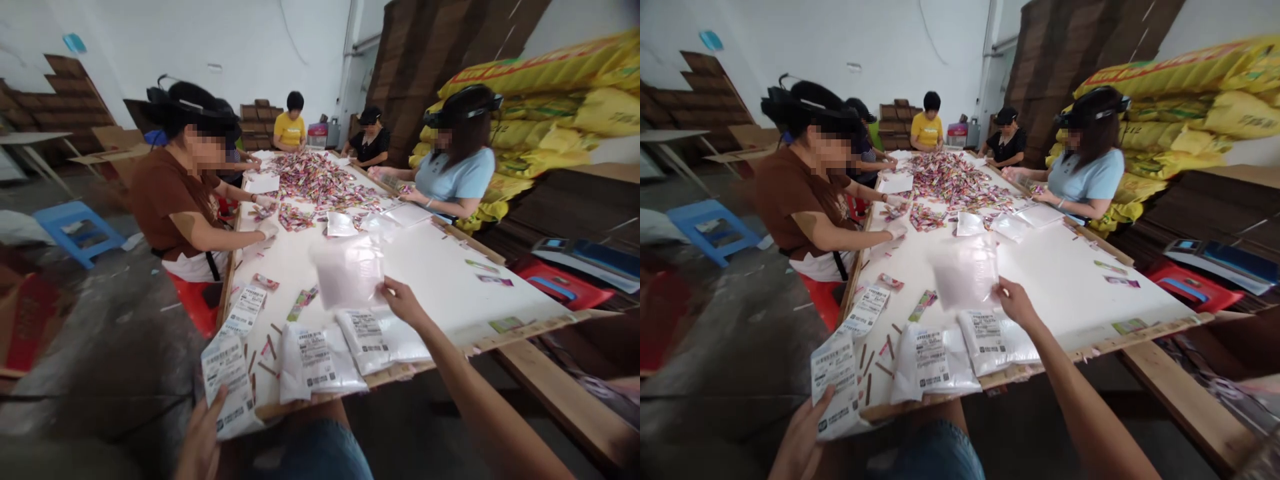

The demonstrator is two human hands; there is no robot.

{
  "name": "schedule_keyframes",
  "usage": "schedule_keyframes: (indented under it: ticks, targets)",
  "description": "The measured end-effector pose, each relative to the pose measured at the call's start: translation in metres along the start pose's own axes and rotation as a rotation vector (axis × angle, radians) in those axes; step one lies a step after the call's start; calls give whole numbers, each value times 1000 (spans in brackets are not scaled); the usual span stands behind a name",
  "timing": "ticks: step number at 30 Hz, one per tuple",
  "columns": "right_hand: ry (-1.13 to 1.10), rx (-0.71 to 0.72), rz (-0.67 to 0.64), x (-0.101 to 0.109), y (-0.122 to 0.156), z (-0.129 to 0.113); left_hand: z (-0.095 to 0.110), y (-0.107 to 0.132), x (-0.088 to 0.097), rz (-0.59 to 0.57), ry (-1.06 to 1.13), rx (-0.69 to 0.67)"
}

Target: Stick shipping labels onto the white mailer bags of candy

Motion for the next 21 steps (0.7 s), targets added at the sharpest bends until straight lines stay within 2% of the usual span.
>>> schedule_keyframes:
  ticks: [2,3,7,9,10,12,13,14,17,19,21]
  targets:
    - [209,162,-133,-22,4,-23,14,8,-8,7,-3,-61]
    - [303,177,-194,-37,6,-21,20,12,-12,-3,5,-87]
    - [642,64,-459,-105,26,36,34,29,-32,-98,86,-142]
    - [707,55,-456,-122,34,50,39,37,-39,-141,100,-186]
    - [735,71,-420,-126,38,48,41,40,-41,-158,94,-217]
    - [719,136,-327,-132,47,24,42,44,-48,-195,62,-281]
    - [647,164,-325,-138,56,7,40,45,-52,-211,32,-304]
    - [532,181,-377,-149,68,-11,37,46,-57,-229,-11,-325]
    - [164,192,-653,-194,122,-59,27,50,-78,-333,-181,-349]
    - [99,248,-671,-211,152,-76,19,56,-93,-453,-159,-278]
    - [126,346,-603,-218,172,-82,12,62,-103,-552,14,-109]
Point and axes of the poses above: each hand's wrist, its own y-axis away from the middle knuckle, its own x-axis out of the back of the hand, z = x × y, the point moved 10 cm from there along -y, towards the middle knuckle, and after that the axes turned 15 degrees about -y, right-handed, at the moved point
